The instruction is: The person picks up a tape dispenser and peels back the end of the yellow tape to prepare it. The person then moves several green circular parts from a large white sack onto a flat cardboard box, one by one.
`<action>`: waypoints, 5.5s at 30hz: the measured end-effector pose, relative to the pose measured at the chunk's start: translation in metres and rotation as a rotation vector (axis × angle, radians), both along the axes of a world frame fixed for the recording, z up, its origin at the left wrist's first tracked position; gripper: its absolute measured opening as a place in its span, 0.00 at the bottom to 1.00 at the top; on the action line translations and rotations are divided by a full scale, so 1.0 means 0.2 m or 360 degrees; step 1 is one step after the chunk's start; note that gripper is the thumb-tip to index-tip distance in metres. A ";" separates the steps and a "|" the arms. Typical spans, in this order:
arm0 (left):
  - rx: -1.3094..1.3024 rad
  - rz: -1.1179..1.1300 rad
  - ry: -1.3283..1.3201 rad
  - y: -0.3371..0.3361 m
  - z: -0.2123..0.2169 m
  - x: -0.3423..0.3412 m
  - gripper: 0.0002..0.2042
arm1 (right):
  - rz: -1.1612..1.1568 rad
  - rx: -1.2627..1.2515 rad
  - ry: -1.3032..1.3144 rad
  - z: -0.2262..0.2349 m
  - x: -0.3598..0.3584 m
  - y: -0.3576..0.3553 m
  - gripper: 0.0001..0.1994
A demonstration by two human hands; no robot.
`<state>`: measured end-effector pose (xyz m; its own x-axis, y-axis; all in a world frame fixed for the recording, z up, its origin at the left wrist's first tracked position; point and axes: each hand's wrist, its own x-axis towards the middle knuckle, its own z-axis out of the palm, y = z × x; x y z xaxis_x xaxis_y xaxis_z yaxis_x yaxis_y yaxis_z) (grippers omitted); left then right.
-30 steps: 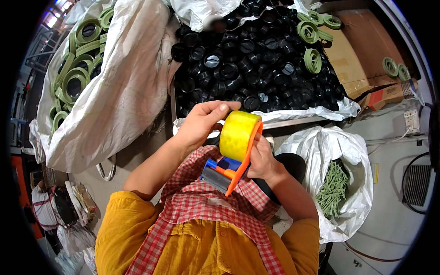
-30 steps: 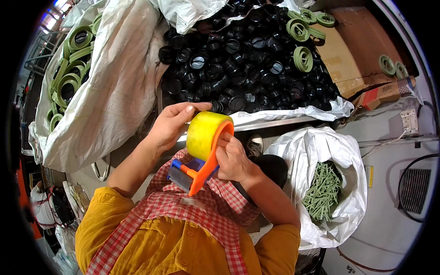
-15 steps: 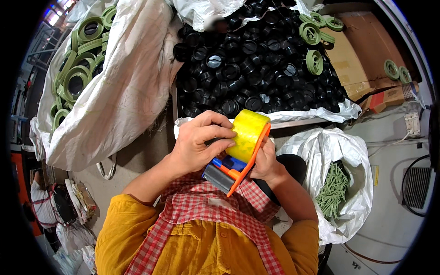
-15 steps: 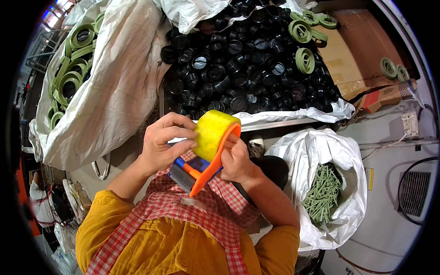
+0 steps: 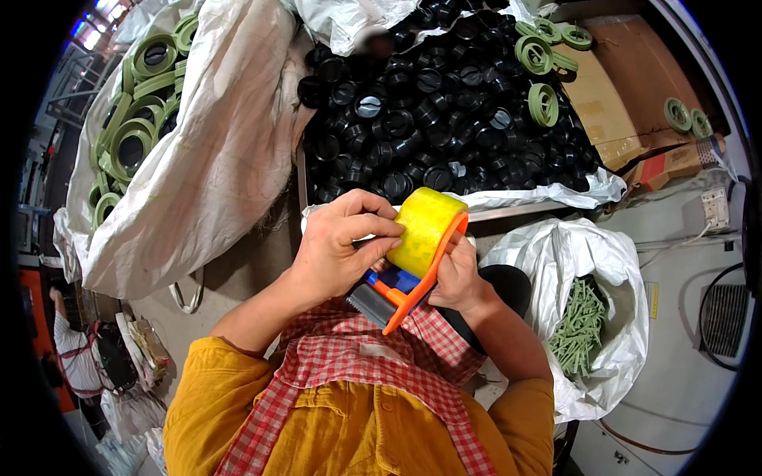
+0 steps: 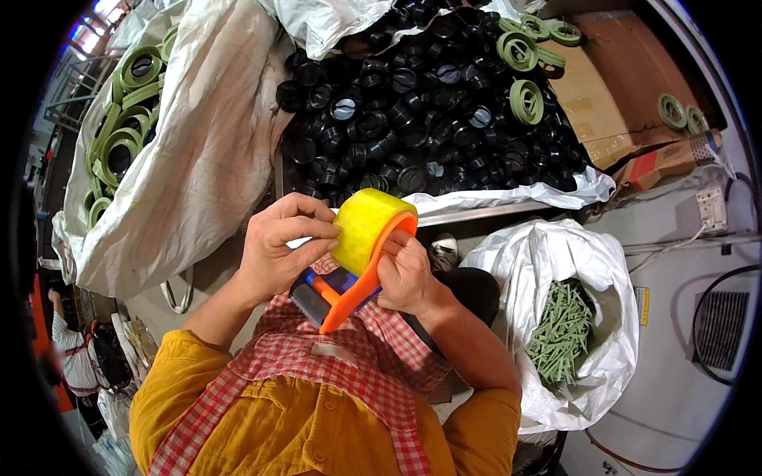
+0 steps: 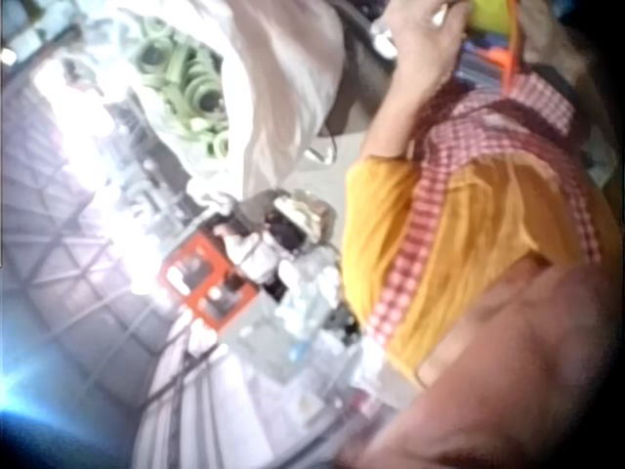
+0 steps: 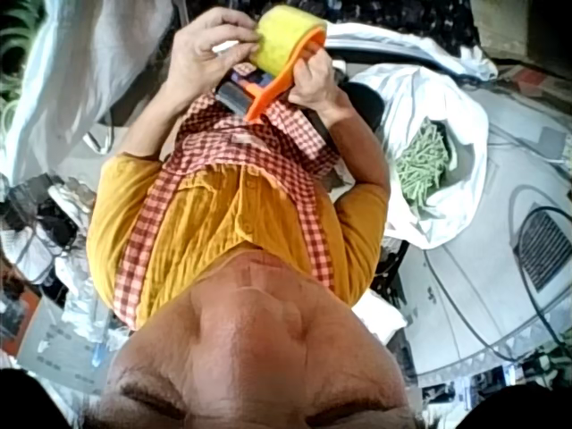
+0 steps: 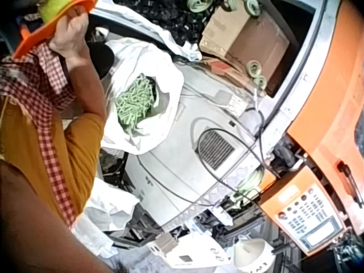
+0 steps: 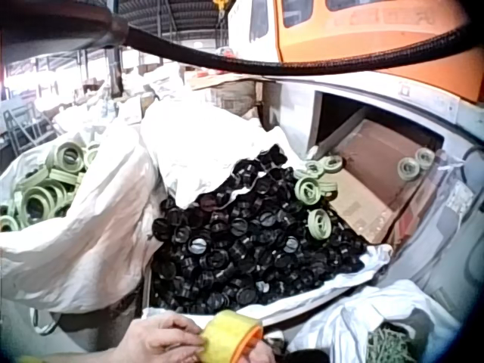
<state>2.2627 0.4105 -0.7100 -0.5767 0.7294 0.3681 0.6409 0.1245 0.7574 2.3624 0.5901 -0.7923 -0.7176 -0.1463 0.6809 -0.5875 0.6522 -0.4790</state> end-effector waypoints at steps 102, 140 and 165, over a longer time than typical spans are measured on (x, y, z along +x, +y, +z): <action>-0.0201 -0.0309 0.0280 0.06 0.04 0.04 0.22 | -0.0108 0.0082 0.0060 -0.09 0.02 -0.03 0.14; -0.0052 -0.0442 0.0467 0.09 0.00 0.04 0.10 | -0.0168 0.0118 -0.0006 -0.09 0.02 -0.01 0.14; 0.0028 -0.0351 0.0537 0.07 -0.01 0.06 0.13 | -0.0183 0.0103 0.0052 -0.07 0.00 0.00 0.15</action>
<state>2.2745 0.4243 -0.7125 -0.2520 0.8140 0.5234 0.8638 -0.0546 0.5008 2.3617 0.5896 -0.8063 -0.7100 -0.1088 0.6958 -0.5215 0.7451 -0.4157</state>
